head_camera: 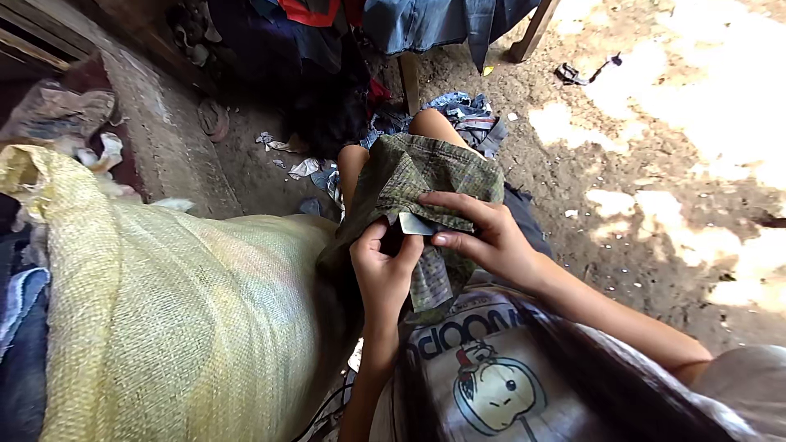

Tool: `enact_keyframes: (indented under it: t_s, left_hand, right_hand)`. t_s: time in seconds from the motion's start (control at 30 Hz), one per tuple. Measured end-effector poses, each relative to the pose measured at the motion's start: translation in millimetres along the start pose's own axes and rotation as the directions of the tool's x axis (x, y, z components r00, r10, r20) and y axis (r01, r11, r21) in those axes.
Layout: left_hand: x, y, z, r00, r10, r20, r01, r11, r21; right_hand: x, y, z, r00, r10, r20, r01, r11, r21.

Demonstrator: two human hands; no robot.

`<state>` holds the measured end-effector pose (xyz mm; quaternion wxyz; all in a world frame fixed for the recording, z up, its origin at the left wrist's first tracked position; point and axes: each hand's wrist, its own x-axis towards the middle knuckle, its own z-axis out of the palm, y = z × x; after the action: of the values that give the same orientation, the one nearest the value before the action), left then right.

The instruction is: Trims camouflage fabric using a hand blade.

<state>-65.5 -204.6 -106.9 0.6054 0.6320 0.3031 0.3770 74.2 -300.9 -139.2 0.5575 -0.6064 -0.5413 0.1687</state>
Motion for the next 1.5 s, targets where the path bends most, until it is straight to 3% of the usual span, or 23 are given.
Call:
enact_keyframes:
  t_s: [0.17, 0.33, 0.5, 0.63, 0.73, 0.87, 1.0, 1.23, 1.5]
  left_hand:
    - [-2, -4, 3, 1.0, -0.005, 0.007, 0.005, 1.0, -0.005]
    - [-2, 1, 4, 0.997, -0.074, -0.003, 0.073, 0.993, -0.098]
    - [-2, -4, 1, 1.0, -0.004, 0.019, 0.005, 0.999, -0.034]
    - [-1, -12, -1, 1.0, 0.003, 0.01, -0.003, 1.0, 0.02]
    - [-1, -12, 0, 0.999, -0.043, 0.015, 0.042, 0.998, 0.039]
    - [5, -8, -4, 0.999, -0.042, 0.027, 0.039, 0.994, 0.106]
    - [9, -10, -7, 1.0, 0.005, 0.017, -0.008, 0.983, 0.182]
    - [3, -7, -9, 0.999, 0.05, -0.011, -0.048, 0.991, 0.125]
    - [-3, -7, -2, 0.996, 0.084, 0.002, -0.083, 0.983, 0.164]
  right_hand:
    - [1, 0, 6, 0.999, 0.006, -0.049, -0.005, 1.0, 0.002]
    - [-4, 9, 12, 0.987, -0.103, -0.122, 0.102, 0.995, -0.012]
    - [-1, 8, 12, 0.991, -0.115, -0.075, 0.119, 0.991, 0.062]
    - [2, -2, 10, 0.982, 0.187, 0.03, -0.182, 0.889, 0.419]
    - [3, -1, 5, 0.946, 0.306, 0.108, -0.316, 0.795, 0.518]
    - [2, -2, 3, 0.963, 0.252, 0.098, -0.269, 0.851, 0.452]
    - [1, 2, 4, 0.992, 0.117, 0.056, -0.129, 0.943, 0.308]
    - [1, 9, 5, 0.997, -0.045, 0.07, 0.036, 0.992, 0.124]
    - [2, 3, 6, 1.0, -0.023, -0.014, 0.023, 1.0, -0.007]
